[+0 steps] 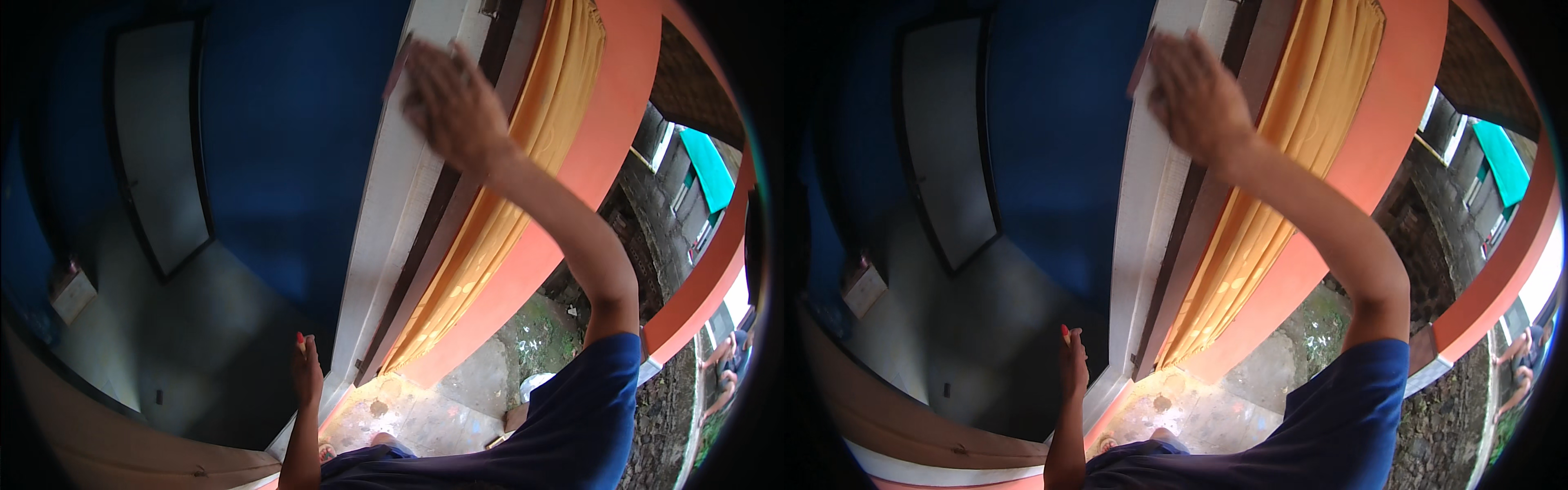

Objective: The person scrubs and wipes a white window frame using a small brush and a cloth. They alternate between brushing and wiping along the frame edges and corners, focusing on cleaning the surface.

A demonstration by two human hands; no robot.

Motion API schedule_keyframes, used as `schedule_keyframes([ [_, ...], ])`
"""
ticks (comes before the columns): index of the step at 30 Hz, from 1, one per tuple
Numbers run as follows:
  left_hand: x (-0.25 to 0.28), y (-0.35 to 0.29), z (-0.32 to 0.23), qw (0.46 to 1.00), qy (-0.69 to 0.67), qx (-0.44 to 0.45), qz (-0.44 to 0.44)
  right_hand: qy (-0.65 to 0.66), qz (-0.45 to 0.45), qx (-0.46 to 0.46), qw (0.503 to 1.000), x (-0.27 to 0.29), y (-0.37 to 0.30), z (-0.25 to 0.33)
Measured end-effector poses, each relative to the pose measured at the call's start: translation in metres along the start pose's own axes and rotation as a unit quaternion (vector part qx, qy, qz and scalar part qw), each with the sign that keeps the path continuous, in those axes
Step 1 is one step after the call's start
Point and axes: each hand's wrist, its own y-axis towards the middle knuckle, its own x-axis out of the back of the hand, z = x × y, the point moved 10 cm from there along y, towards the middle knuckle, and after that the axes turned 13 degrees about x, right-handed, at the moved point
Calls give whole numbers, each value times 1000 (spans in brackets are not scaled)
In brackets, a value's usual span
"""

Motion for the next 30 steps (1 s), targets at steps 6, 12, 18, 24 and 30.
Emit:
schedule_keyframes([
  [6,-24,17,-31,998,-44,-35,15,124,11,232,965,-6,-50,114],
  [12,-58,27,-103,991,23,-125,30,43,-59,-66,995,3,-5,-50],
  [18,-88,52,-175,945,-72,-316,48,156,-82,114,978,0,-40,56],
  [24,-125,54,-165,968,23,-192,159,131,-112,89,981,12,-49,24],
  [30,-116,51,-159,964,-13,-253,80,214,-193,146,946,32,-87,34],
])
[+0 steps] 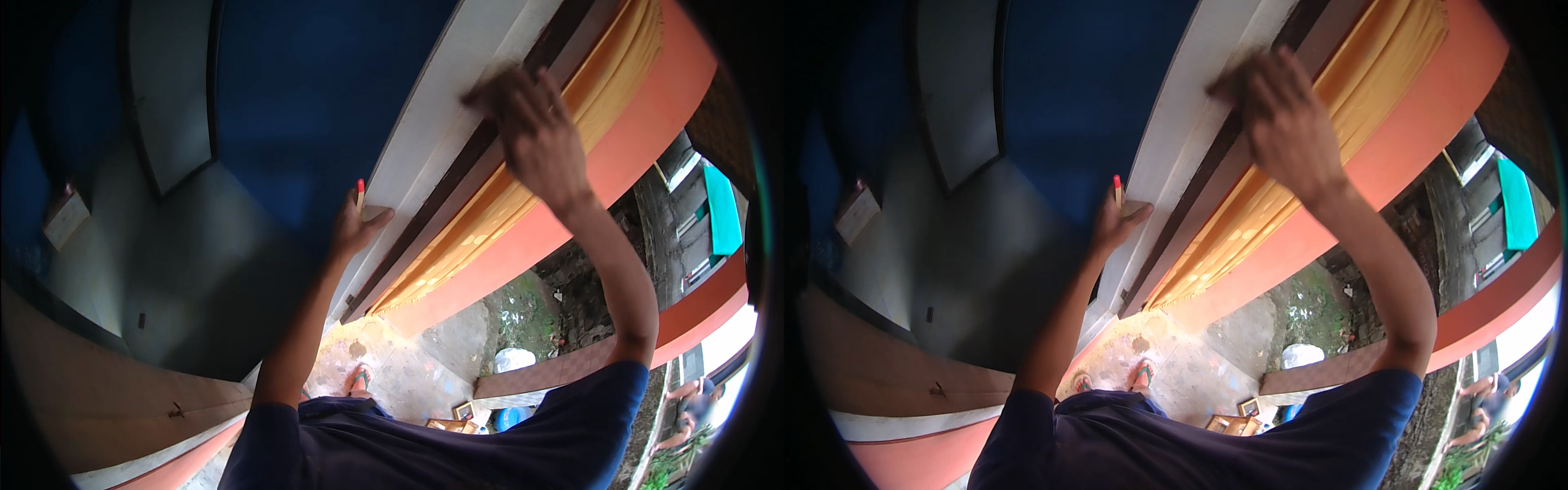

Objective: The person scrubs and wipes a white window frame using a small brush and a cloth. They alternate between brushing and wiping along the frame edges and corners, focusing on cleaning the surface.

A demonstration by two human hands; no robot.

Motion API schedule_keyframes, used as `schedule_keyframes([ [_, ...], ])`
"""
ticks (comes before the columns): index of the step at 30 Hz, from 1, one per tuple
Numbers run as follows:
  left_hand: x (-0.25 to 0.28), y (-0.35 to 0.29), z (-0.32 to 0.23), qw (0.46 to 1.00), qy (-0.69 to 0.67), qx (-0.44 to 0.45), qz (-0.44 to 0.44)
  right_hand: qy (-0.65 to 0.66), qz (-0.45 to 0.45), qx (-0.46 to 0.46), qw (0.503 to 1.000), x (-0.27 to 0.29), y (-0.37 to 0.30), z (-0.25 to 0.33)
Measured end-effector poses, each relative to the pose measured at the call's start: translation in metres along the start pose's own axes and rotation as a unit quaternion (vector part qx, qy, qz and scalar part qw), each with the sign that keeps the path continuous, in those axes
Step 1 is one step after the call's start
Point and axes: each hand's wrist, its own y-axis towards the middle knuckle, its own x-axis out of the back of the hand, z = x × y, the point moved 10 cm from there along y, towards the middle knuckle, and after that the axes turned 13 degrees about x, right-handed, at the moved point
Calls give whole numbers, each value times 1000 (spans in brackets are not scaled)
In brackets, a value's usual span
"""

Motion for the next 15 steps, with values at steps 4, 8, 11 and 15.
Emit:
schedule_keyframes([
  [4,-3,-1,4,998,-68,-11,12,99,27,63,993,-31,-29,98],
  [8,-4,-8,12,994,-97,-5,45,135,162,204,956,-86,-62,200],
  [11,40,-13,19,988,-104,-100,-55,123,153,115,974,-43,-25,130],
  [15,55,-35,65,993,-105,32,-47,103,151,80,980,-60,-41,142],
])
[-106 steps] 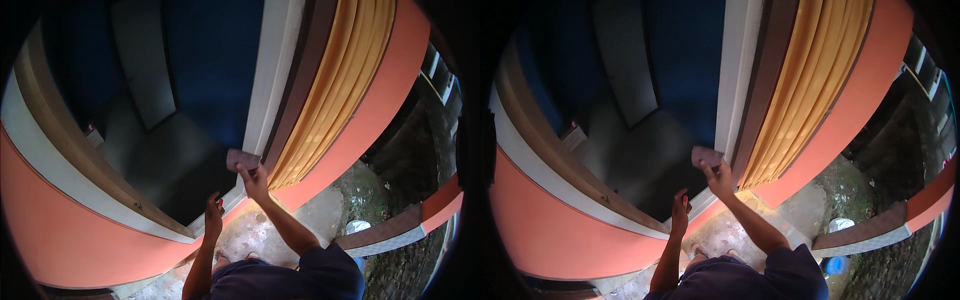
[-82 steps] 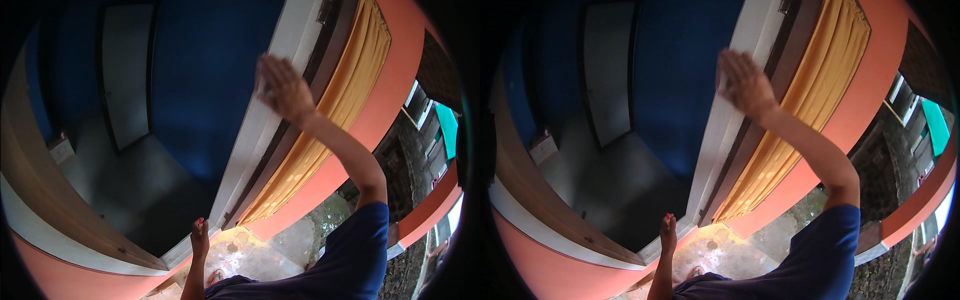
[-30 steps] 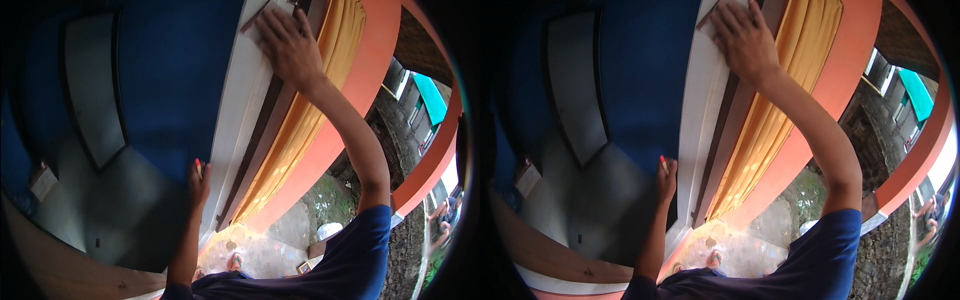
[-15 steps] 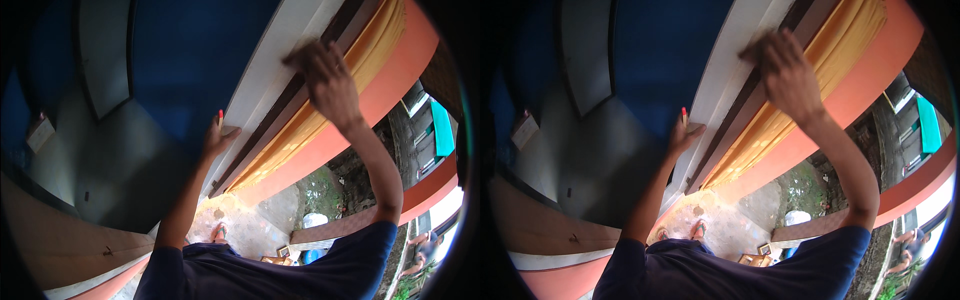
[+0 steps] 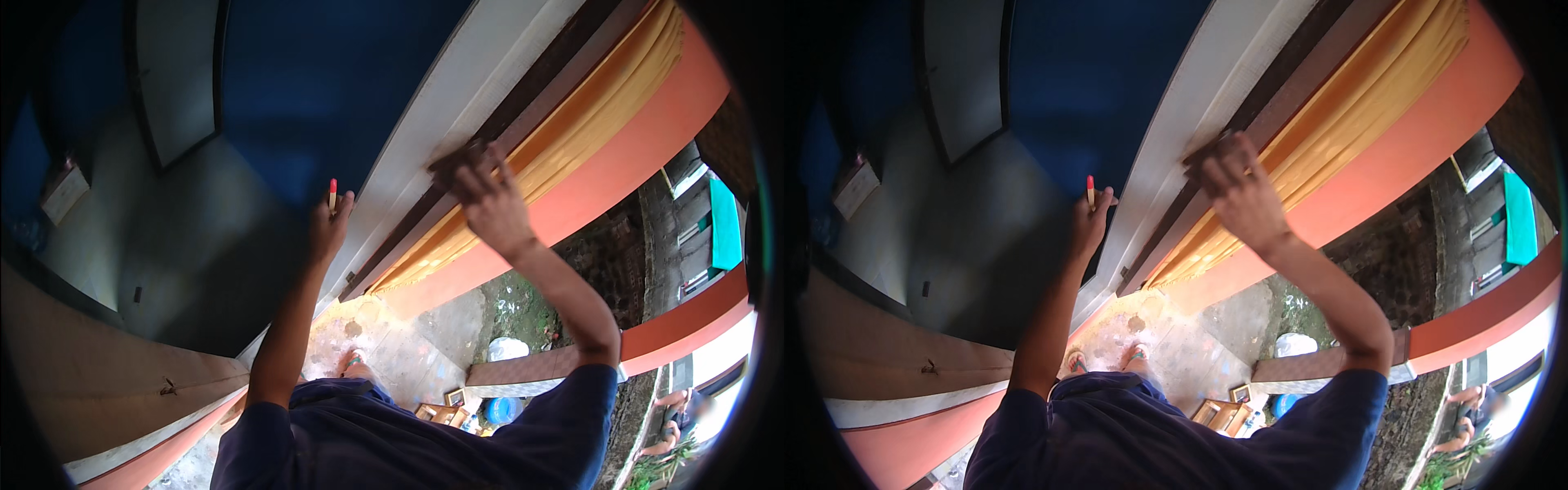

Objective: The person scrubs and wipes a white window frame using a small brush and a cloth. They alternate between brushing and wiping along the frame edges and corners, focusing on cleaning the surface.

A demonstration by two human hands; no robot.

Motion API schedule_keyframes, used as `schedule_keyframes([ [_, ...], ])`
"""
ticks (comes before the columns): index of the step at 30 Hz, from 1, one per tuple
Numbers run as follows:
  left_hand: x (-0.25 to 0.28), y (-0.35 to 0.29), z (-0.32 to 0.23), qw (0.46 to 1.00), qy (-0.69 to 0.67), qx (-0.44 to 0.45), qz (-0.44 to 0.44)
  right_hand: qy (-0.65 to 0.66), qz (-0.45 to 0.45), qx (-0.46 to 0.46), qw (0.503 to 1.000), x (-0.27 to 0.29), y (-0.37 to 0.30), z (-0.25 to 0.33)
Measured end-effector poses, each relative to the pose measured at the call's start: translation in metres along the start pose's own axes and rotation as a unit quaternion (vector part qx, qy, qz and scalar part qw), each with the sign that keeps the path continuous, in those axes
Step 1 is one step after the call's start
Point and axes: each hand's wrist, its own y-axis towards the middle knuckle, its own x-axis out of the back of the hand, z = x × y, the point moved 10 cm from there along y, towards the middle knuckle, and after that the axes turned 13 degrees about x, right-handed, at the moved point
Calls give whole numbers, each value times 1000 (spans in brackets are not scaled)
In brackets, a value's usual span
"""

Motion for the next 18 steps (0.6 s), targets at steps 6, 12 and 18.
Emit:
schedule_keyframes([
  [6,30,-56,13,995,1,60,-78,90,83,83,989,-50,17,66],
  [12,58,-91,35,982,-4,173,-79,52,-7,0,999,-61,-2,73],
  [18,73,-129,68,974,-37,194,-108,83,-47,19,995,-35,10,52],
])
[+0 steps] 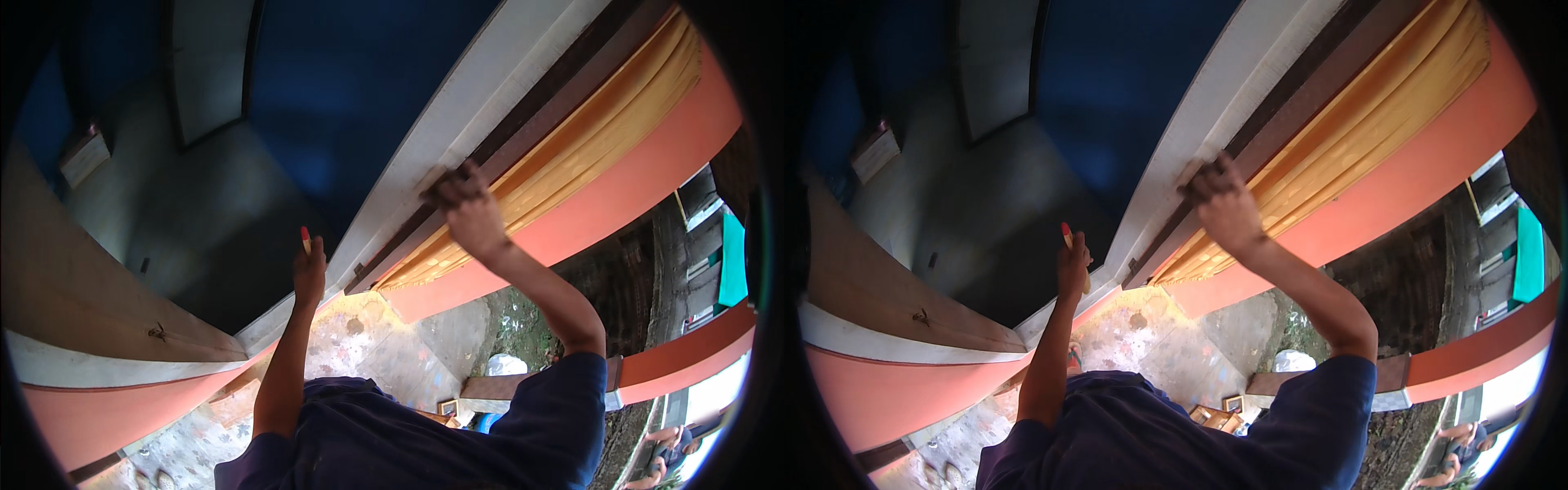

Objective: The person scrubs and wipes a white window frame using a small brush and a cloth. They alternate between brushing and wiping along the frame edges and corners, focusing on cleaning the surface.

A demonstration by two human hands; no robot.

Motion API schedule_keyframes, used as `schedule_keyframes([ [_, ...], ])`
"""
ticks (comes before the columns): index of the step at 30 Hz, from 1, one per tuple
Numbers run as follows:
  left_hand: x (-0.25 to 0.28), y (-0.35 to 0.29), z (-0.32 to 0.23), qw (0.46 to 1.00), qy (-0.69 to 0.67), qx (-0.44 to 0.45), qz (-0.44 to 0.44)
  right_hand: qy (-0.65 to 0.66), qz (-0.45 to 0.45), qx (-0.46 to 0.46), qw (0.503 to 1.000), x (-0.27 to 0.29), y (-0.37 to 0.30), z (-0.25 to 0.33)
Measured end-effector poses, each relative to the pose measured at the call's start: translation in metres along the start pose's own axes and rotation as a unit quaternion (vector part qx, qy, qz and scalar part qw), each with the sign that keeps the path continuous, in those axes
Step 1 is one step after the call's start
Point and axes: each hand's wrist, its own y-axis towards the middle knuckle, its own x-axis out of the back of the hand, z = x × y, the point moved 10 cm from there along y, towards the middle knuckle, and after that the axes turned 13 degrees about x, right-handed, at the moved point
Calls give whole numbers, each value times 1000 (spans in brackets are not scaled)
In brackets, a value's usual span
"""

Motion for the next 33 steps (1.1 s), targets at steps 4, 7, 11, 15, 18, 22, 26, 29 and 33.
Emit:
schedule_keyframes([
  [4,20,-21,-4,994,25,-22,-105,-21,9,-49,999,19,-9,-19],
  [7,18,-54,-44,980,118,-95,-126,-5,-6,20,1000,-54,-18,50],
  [11,44,-141,-172,856,361,-328,-172,80,-45,-1,996,-12,-5,17],
  [15,62,-188,-253,717,542,-378,-225,-31,-111,-72,991,35,-16,-21],
  [18,73,-180,-276,693,576,-357,-246,-42,-76,-4,996,-48,-14,55],
  [22,93,-191,-264,733,529,-341,-259,73,-92,22,993,-48,-2,60],
  [26,107,-192,-263,820,408,-309,-257,64,-155,-104,980,29,-14,-21],
  [29,105,-188,-264,815,401,-321,-269,0,-44,-41,998,-49,-20,49],
  [33,114,-187,-264,833,380,-294,-273,52,59,18,997,-94,4,96],
])
